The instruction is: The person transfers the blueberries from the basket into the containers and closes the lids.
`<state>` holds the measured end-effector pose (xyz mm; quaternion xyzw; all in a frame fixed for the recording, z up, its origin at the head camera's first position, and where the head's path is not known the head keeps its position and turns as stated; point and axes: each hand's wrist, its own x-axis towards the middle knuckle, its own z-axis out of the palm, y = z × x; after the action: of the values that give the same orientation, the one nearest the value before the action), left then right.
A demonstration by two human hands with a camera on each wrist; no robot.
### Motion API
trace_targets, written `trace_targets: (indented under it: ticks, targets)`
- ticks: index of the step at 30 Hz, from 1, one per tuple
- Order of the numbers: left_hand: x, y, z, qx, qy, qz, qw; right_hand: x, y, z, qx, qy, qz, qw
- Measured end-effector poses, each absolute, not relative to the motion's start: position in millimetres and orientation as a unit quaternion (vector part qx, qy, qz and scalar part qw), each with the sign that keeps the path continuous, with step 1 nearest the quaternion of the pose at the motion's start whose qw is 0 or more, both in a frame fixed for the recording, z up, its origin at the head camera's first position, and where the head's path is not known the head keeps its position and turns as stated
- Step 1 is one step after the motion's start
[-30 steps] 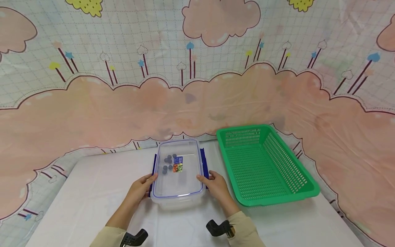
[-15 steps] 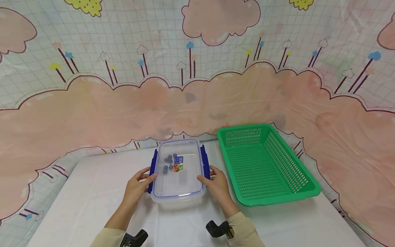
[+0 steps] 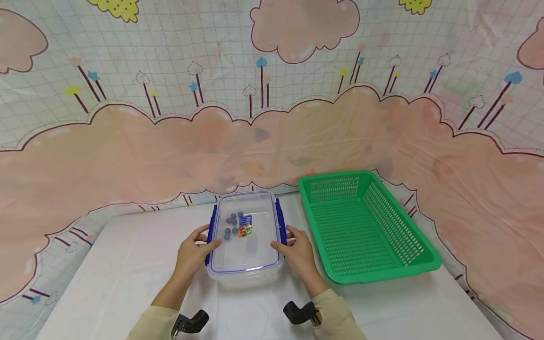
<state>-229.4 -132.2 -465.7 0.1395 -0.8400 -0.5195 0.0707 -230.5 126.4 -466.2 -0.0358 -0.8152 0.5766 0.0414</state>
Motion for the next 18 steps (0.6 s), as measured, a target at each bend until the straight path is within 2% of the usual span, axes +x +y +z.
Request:
trace_targets:
  ticks: [7, 18]
  targets:
    - [-230.7, -127.0, -466.0, 0.136, -0.852, -0.497, 0.096, -233.5, 125.9, -465.8, -0.03, -0.818, 0.572, 0.048]
    - [-228.8, -125.3, -467.5, 0.14, -0.84, -0.516, 0.094, -250.7, 121.8, -464.4, -0.02, -0.835, 0.546, 0.064]
